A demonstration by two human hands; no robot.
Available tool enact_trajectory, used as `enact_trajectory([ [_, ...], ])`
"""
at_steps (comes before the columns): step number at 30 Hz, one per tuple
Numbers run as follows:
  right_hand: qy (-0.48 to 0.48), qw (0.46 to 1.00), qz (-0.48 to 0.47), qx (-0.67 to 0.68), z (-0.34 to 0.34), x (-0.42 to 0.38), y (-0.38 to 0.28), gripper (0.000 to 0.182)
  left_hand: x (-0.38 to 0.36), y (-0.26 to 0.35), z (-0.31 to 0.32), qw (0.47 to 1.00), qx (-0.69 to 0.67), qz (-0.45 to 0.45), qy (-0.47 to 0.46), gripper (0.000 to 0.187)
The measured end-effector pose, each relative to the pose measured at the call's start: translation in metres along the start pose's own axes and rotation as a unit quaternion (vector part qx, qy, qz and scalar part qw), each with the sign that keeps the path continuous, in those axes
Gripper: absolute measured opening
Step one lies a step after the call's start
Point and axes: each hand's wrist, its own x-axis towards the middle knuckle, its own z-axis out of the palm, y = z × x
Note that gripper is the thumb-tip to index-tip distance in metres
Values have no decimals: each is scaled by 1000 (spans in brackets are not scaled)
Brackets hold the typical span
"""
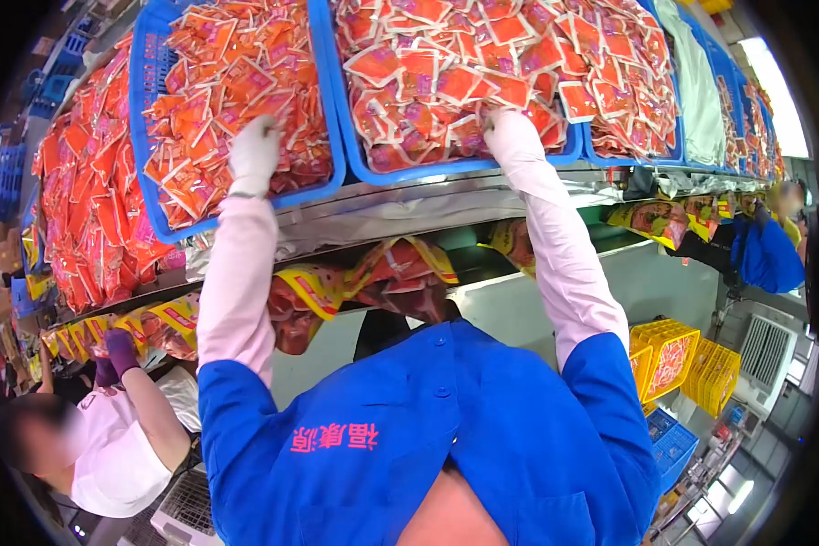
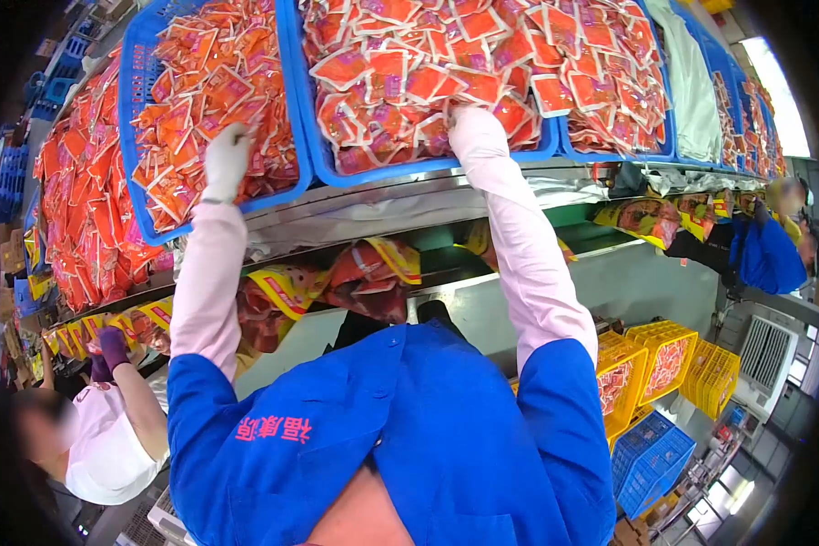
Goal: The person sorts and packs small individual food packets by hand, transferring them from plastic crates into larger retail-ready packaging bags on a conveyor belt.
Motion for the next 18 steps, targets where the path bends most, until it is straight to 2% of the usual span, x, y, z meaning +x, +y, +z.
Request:
enact_trajectory([
  [1, 33, 996, -17, 77, -12, -7, 5, 22, -7, -4, -13, 997, -37, 48, 43, 20],
  [2, 66, 986, -30, 151, -20, -17, 16, 24, -21, 10, -31, 984, -165, 50, 41, 16],
  [4, 26, 985, 0, 170, -25, -20, 17, 24, -60, 63, -59, 951, -305, 47, 33, 11],
  [5, 30, 994, 8, 109, -22, -28, 3, 23, -82, 88, -62, 904, -427, 9, -16, 12],
  [6, 35, 998, 11, 50, -20, -30, -15, 23, -105, 111, -66, 887, -455, 29, -66, 17],
  [8, -73, 995, 61, -33, 29, 23, -11, 47, -147, 153, -56, 879, -456, 32, -133, 24],
  [10, -68, 997, -17, -26, 41, 27, -7, 42, -184, 195, -47, 849, -475, 75, -217, 31],
  [11, -41, 998, -8, 51, 29, 17, -2, 34, -205, 216, -48, 808, -523, 10, -270, 29],
  [12, 39, 992, -71, 99, -1, -8, 5, 31, -221, 233, -44, 797, -533, 47, -281, 29],
  [14, 14, 966, -137, 217, -76, -58, 19, 38, -251, 266, -29, 771, -557, 86, -296, 23],
  [15, 25, 938, -121, 323, -75, -66, 33, 41, -260, 274, -14, 797, -494, 188, -293, 27],
  [16, -55, 880, -123, 455, -101, -89, 39, 44, -269, 283, 3, 817, -433, 293, -244, 29],
  [18, -126, 822, -126, 542, -111, -132, 46, 38, -278, 297, 30, 853, -188, 462, -157, 31],
])
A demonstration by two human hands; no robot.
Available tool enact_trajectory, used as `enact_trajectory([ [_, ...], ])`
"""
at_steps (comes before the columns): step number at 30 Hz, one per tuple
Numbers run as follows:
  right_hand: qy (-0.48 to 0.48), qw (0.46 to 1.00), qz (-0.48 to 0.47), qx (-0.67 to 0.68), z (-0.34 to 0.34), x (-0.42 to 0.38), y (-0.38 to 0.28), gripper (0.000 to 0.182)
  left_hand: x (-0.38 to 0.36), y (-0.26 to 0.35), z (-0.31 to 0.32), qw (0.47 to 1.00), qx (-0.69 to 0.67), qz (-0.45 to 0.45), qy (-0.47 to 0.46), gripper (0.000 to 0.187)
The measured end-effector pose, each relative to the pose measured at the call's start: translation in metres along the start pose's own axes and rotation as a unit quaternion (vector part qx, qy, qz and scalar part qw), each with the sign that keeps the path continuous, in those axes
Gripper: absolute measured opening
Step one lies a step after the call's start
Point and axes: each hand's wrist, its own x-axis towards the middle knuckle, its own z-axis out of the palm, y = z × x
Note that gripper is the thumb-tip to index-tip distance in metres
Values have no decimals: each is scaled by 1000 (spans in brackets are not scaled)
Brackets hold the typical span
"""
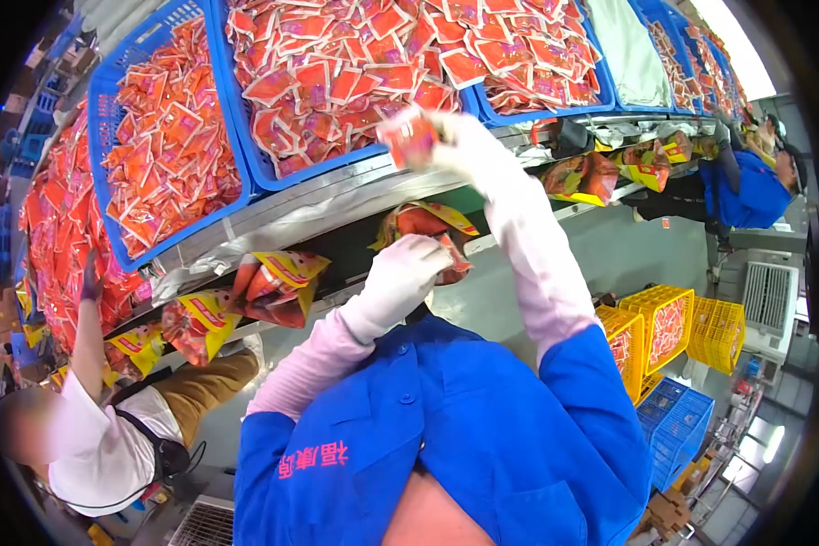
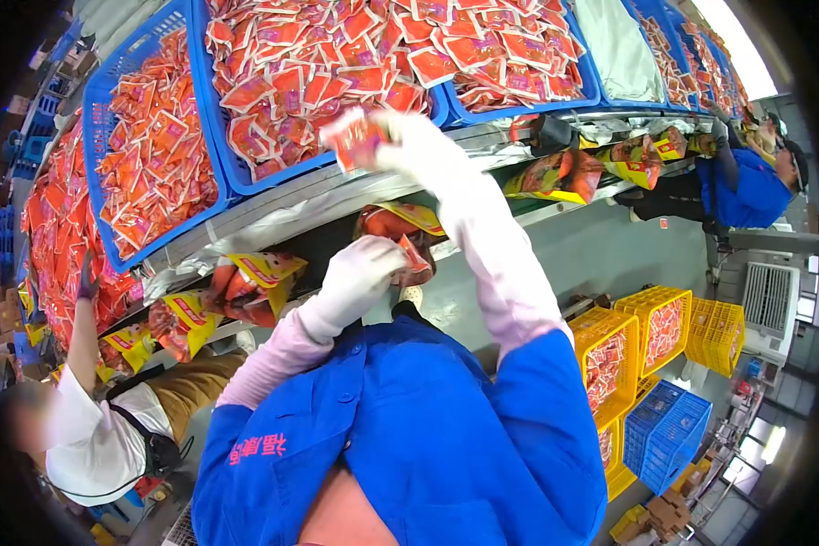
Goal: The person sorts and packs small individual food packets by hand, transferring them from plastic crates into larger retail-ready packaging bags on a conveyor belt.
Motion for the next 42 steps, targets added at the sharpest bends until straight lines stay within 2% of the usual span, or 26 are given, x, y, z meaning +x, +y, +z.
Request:
enact_trajectory([
  [1, -35, 998, 9, 44, 11, -26, -16, 36, -4, -8, 15, 998, 56, -9, -28, 30],
  [2, -90, 989, 118, 4, 14, -48, -15, 31, -9, -15, 23, 992, 112, -20, -57, 30],
  [3, -98, 979, 114, -137, 23, -61, -13, 28, -17, -15, 15, 989, 116, -55, -78, 34],
  [4, -77, 951, 86, -287, 34, -75, 21, 24, -26, -18, 10, 994, 108, -27, -4, 27],
  [6, -117, 874, 79, -466, 61, -83, 53, 18, -48, -35, -6, 965, 228, 13, -127, 15],
  [7, -175, 811, 113, -546, 80, -80, 65, 20, -51, -37, -8, 965, 228, 9, -130, 15],
  [9, -310, 717, 250, -572, 121, -51, 90, 25, -53, -47, -18, 976, 197, 26, -87, 8],
  [12, -298, 721, 200, -593, 160, -11, 190, 17, -59, -55, -30, 989, 140, 40, -24, 4],
  [13, -417, 635, 180, -626, 160, 4, 109, 20, -67, -63, -29, 988, 142, 35, -41, 4],
  [14, -337, 677, 167, -632, 177, 3, 155, 18, -75, -68, -34, 988, 144, 27, -57, 4],
  [16, -290, 723, 90, -621, 186, -2, 220, 22, -89, -74, -45, 985, 162, 18, -64, 5],
  [23, -404, 743, 34, -533, 187, 15, 170, 26, -118, -111, -102, 981, 162, -17, -108, 4],
  [25, -427, 749, 45, -505, 195, 27, 154, 27, -109, -125, -119, 978, 97, -3, -182, 6],
  [26, -434, 753, 57, -492, 208, 44, 142, 28, -103, -135, -137, 988, 46, -18, -145, 8],
  [27, -436, 759, 71, -479, 210, 40, 132, 28, -96, -149, -160, 998, -32, -57, -22, 6],
  [29, -443, 774, 107, -440, 210, 43, 116, 30, -70, -187, -213, 976, 63, -175, 116, 7],
  [30, -463, 774, 169, -398, 195, 67, 39, 30, -70, -233, -218, 960, 100, -199, 169, 9],
  [31, -379, 837, 133, -371, 174, 81, 0, 27, -72, -283, -220, 930, 191, -254, 184, 16],
  [32, -284, 811, 88, -504, 155, 104, -18, 25, -75, -330, -214, 892, 310, -243, 221, 27],
  [33, -92, 814, 149, -554, 139, 132, -26, 30, -78, -371, -202, 880, 326, -297, 174, 30],
  [34, 58, 849, 69, -520, 106, 156, 5, 42, -85, -391, -188, 864, 341, -351, 121, 32],
  [35, 127, 799, 47, -586, 87, 185, 11, 59, -90, -392, -182, 864, 337, -356, 111, 32],
  [36, 178, 769, 38, -613, 68, 206, 49, 63, -87, -393, -181, 860, 286, -414, 90, 34],
  [37, 148, 756, 77, -634, 54, 229, 89, 59, -86, -389, -180, 850, 234, -468, 64, 36],
  [40, 97, 783, 97, -607, 66, 226, 99, 45, -106, -370, -200, 872, 181, -453, 35, 26],
  [42, 164, 771, 124, -603, 57, 227, 105, 30, -119, -357, -217, 868, -2, -477, 142, 22],
])
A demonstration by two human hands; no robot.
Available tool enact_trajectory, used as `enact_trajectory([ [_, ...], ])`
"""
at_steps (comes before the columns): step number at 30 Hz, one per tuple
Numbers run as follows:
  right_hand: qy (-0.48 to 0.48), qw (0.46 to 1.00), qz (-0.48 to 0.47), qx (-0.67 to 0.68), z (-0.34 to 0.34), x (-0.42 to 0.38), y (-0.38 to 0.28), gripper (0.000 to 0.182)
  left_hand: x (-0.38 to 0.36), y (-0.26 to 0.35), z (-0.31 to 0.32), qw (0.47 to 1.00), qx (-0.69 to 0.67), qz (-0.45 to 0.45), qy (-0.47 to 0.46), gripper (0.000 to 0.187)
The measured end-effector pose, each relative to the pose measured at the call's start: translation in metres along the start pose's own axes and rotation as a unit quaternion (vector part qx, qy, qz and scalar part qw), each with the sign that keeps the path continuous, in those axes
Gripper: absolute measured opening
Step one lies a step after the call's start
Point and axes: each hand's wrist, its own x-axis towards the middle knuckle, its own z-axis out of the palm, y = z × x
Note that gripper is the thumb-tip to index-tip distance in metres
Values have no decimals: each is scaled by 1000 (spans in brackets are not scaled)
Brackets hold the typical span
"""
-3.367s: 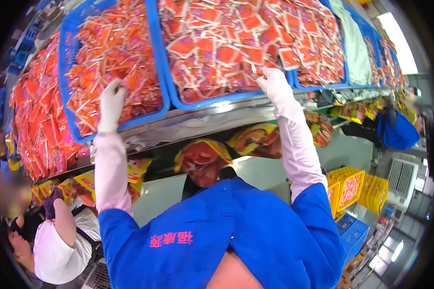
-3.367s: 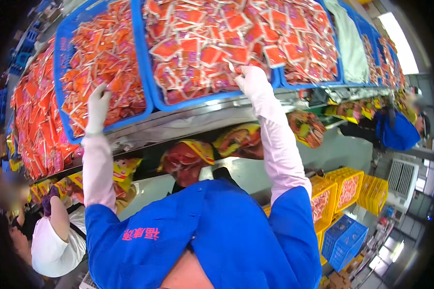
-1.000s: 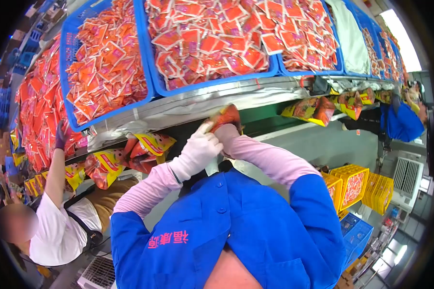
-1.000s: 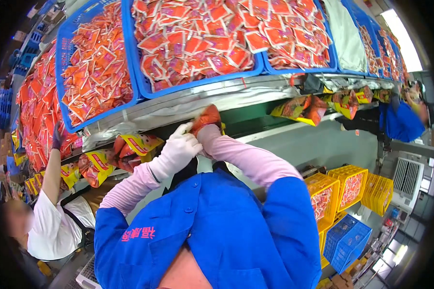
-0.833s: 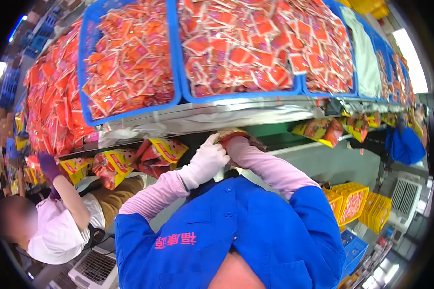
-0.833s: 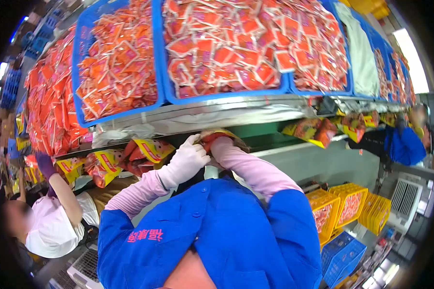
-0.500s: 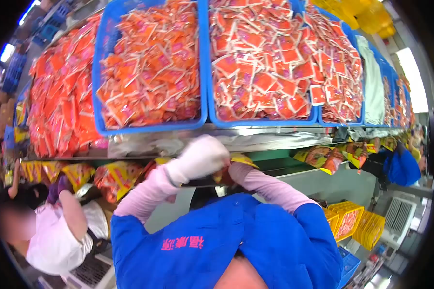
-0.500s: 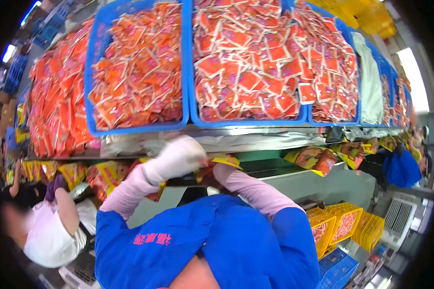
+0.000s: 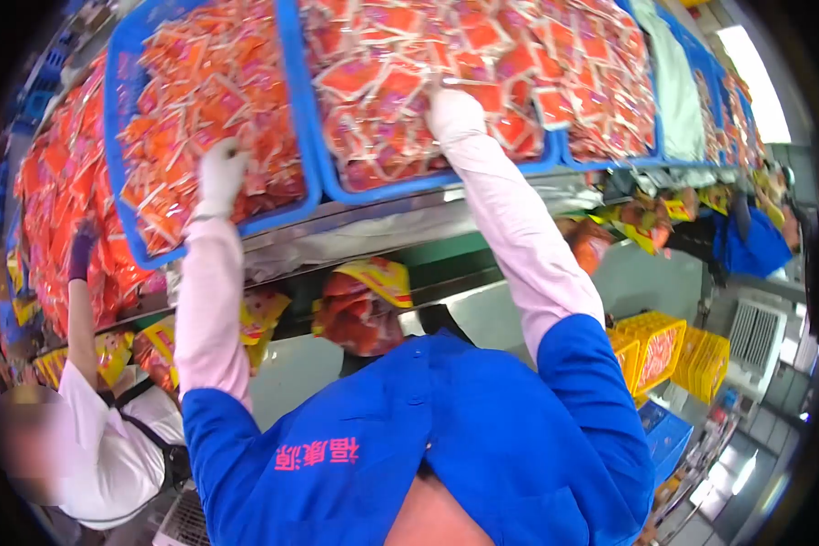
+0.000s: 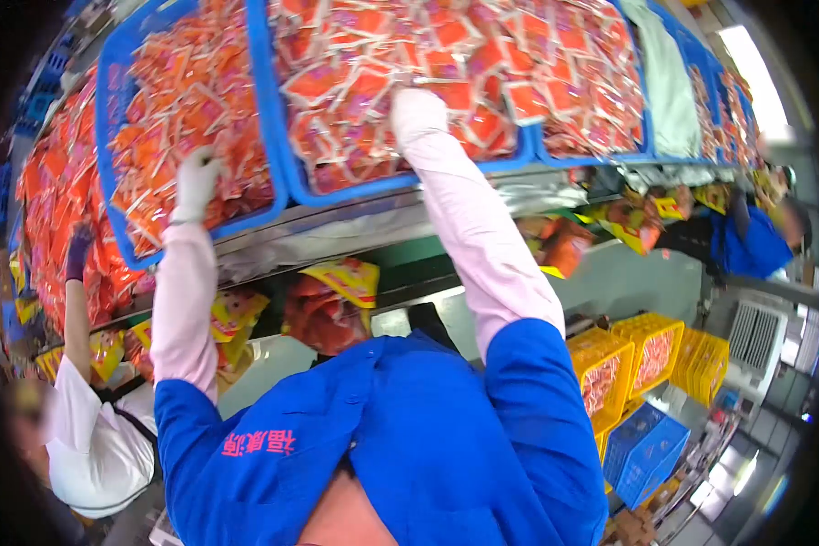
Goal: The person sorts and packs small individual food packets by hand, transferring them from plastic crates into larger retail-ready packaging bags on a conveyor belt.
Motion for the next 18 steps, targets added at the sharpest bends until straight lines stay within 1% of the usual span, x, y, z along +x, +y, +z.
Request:
enact_trajectory([
  [1, 54, 998, -25, 34, -13, -11, 13, 27, -7, -1, -9, 989, 37, 122, 80, 19],
  [2, 111, 990, -51, 65, -34, -22, 28, 25, -15, 9, -13, 954, 68, 241, 163, 15],
  [3, 123, 984, -78, 106, -49, -32, 46, 33, -29, 33, -16, 975, -14, 180, 132, 11],
  [4, 124, 985, -68, 99, -63, -48, 68, 33, -47, 54, -19, 985, -92, 111, 99, 9],
  [5, 72, 957, -9, 282, -78, -63, 89, 31, -66, 78, -8, 984, -96, 116, 95, 9],
  [6, 21, 888, 48, 456, -94, -79, 107, 30, -88, 114, 10, 964, -203, 116, 129, 7],
  [7, 15, 810, 41, 585, -111, -100, 125, 27, -114, 151, 28, 932, -307, 112, 160, 10],
  [8, -9, 799, 28, 601, -143, -130, 142, 25, -142, 189, 41, 941, -309, 107, 87, 9],
  [9, 14, 762, 47, 646, -149, -153, 159, 24, -165, 211, 66, 929, -363, 66, 21, 11],
  [10, 37, 779, 52, 624, -163, -178, 173, 23, -183, 233, 95, 951, -268, 154, 14, 13],
  [11, 24, 728, 76, 681, -172, -202, 187, 19, -215, 276, 121, 874, -476, 53, -79, 14],
  [12, 36, 683, 86, 725, -176, -222, 196, 14, -233, 287, 155, 835, -533, 65, -120, 14],
  [13, 39, 694, 81, 714, -174, -237, 211, 12, -246, 295, 184, 863, -468, 118, -147, 16],
  [14, 39, 704, 78, 704, -166, -251, 226, 11, -259, 311, 191, 901, -348, 127, -225, 25],
  [15, 40, 728, 72, 681, -153, -261, 239, 11, -260, 320, 213, 907, -222, 325, -149, 28],
  [16, 40, 750, 62, 657, -144, -268, 246, 11, -262, 330, 230, 902, -117, 411, -56, 21],
  [17, 33, 764, 65, 642, -142, -275, 242, 12, -259, 336, 245, 907, -47, 411, -71, 22],
  [18, 11, 748, 69, 660, -138, -278, 233, 14, -255, 335, 257, 908, 25, 410, -85, 24],
])
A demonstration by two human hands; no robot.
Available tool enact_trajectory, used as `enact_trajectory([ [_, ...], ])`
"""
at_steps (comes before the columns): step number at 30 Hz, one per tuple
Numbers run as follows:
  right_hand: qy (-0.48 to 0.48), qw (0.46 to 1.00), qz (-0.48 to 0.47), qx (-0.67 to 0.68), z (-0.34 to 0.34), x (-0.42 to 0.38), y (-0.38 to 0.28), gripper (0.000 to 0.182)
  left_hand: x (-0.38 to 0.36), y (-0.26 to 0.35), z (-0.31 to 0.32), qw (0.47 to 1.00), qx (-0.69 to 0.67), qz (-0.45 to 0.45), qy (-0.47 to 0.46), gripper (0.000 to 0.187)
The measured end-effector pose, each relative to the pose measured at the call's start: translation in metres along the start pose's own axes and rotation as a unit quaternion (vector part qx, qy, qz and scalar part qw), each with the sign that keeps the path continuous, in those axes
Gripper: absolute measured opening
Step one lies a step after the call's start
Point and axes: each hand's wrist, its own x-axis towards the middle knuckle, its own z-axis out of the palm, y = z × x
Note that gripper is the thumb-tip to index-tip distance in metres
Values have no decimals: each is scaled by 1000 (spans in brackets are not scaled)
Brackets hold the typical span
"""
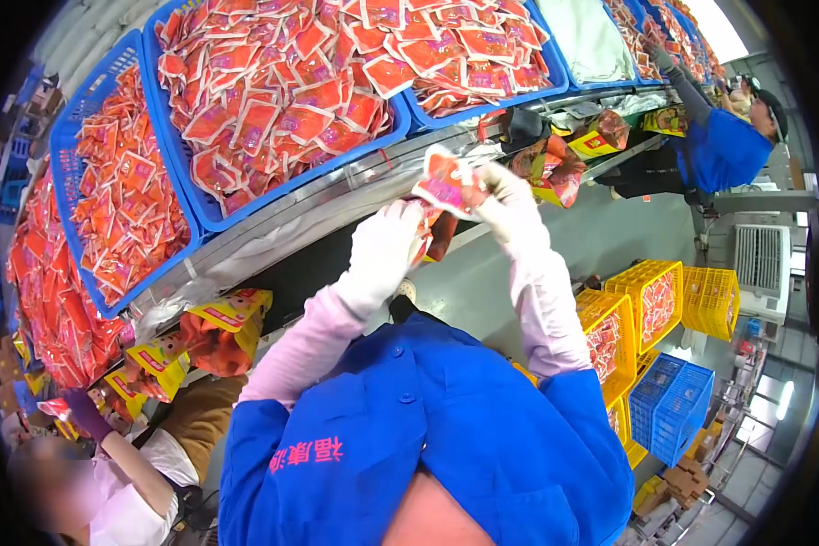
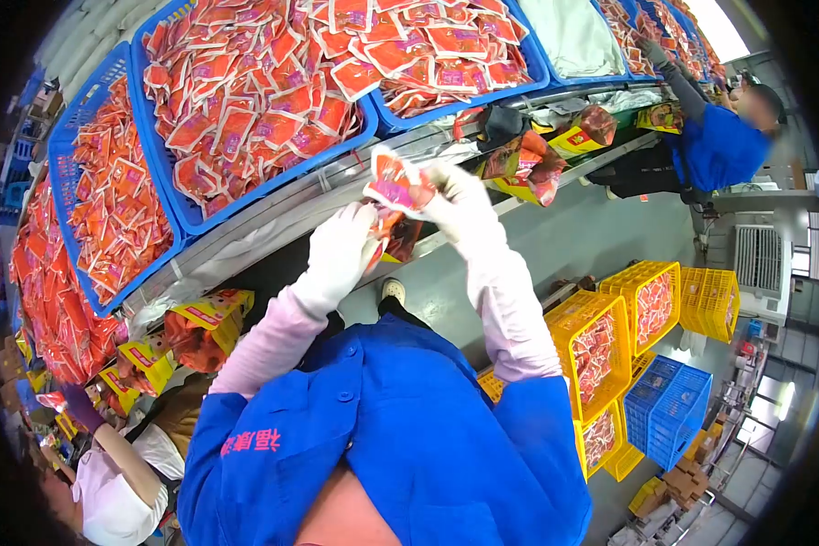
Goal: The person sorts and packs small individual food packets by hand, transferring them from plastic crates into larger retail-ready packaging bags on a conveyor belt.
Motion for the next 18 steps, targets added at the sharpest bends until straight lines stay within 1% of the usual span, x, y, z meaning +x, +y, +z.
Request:
enact_trajectory([
  [1, -19, 998, 6, -68, -1, -2, 15, 15, -2, -9, 10, 999, 15, -33, -30, 27],
  [2, -37, 990, 11, -135, 1, -3, 29, 15, -1, -13, 7, 996, 31, -65, -60, 31],
  [3, -54, 980, -4, -194, 0, -6, 38, 16, -4, -16, -1, 989, 30, -119, -86, 31],
  [4, -85, 964, -25, -249, 3, -9, 26, 14, -7, -23, -10, 988, 30, -134, -76, 32],
  [6, -129, 931, -79, -333, 5, -10, 23, 14, -16, -16, -54, 983, 38, -162, -72, 32],
  [7, -128, 931, -82, -332, 9, -7, 23, 14, -27, -12, -68, 990, -6, -115, -87, 33],
  [8, -188, 888, -108, -406, 18, -7, 24, 15, -34, 1, -82, 974, 23, -115, -195, 41],
  [9, -249, 833, -134, -475, 31, -6, 24, 17, -48, 7, -67, 954, 99, -108, -260, 33],
  [10, -363, 683, -85, -628, 74, 4, 26, 15, -65, -1, -49, 927, 174, -106, -316, 26],
  [11, -356, 691, -31, -628, 100, 8, 9, 15, -77, -18, -28, 942, 167, -91, -276, 18],
  [12, -399, 638, -6, -659, 115, 25, 104, 18, -82, -32, -16, 956, 160, -73, -234, 12],
  [13, -435, 572, 32, -695, 137, 30, 89, 21, -82, -31, -19, 963, 176, -53, -196, 7],
  [14, -383, 671, 101, -626, 144, 34, 127, 22, -90, -40, -17, 979, 148, -21, -138, 6],
  [15, -323, 756, 167, -544, 147, 40, 188, 24, -96, -43, -22, 979, 140, -15, -149, 6],
  [16, -435, 651, -8, -622, 143, 38, 231, 32, -102, -47, -27, 979, 134, -8, -156, 7],
  [17, -432, 646, -16, -629, 157, 52, 199, 32, -109, -51, -31, 979, 127, -9, -161, 8],
  [18, -443, 655, -18, -612, 168, 60, 168, 31, -119, -57, -35, 976, 125, -29, -176, 9],
])
